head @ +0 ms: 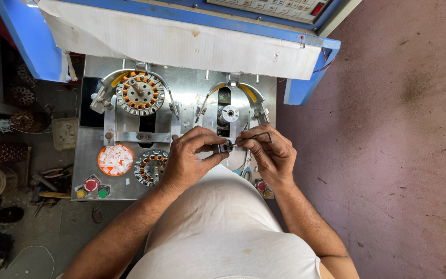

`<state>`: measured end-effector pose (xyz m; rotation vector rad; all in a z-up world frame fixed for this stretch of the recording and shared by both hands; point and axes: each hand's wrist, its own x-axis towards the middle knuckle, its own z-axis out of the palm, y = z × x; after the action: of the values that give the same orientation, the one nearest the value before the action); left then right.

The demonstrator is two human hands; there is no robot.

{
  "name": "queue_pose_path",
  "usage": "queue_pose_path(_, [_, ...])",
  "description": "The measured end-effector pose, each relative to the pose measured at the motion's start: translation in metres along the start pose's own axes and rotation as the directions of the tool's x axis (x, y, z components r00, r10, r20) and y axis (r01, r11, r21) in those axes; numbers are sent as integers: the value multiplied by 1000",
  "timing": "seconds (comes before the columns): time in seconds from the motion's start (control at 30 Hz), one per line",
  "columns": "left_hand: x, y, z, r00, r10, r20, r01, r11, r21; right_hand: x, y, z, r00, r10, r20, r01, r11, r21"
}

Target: The person is assembling a small metal component and connecting it to a copper-wound stator by hand and using a small screwdriver on a workbench.

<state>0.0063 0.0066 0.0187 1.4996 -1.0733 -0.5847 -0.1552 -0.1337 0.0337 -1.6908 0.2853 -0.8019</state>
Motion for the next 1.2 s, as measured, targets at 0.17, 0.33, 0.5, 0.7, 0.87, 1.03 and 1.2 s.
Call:
queue_pose_path(0.17, [3,1,-1,1000,-4,-3,4,1000,1,6,-7,3,998,-46,46,55,975,-215])
queue_pose_path(0.33, [4,1,-1,1000,16,-7,-16,999,30,10,-7,7,993,-95,69,110,953,-281])
queue_pose_path(0.5, [4,0,1,1000,14,-9,-14,1000,23,11,-6,9,997,-43,69,62,951,-302])
queue_pose_path(0.7, [3,-4,4,1000,-3,-8,3,999,33,13,-3,13,991,-79,106,94,984,-152])
queue_pose_path(0.87, [3,-6,4,1000,-3,9,3,1000,31,11,-4,13,996,-48,81,61,983,-173])
queue_pose_path(1.03, [3,-6,4,1000,-19,9,19,1000,-8,9,-3,12,998,-31,63,40,988,-150])
queue_pose_path(1.2, [1,-6,5,999,-34,9,34,999,-2,7,-3,9,998,-4,56,13,988,-156])
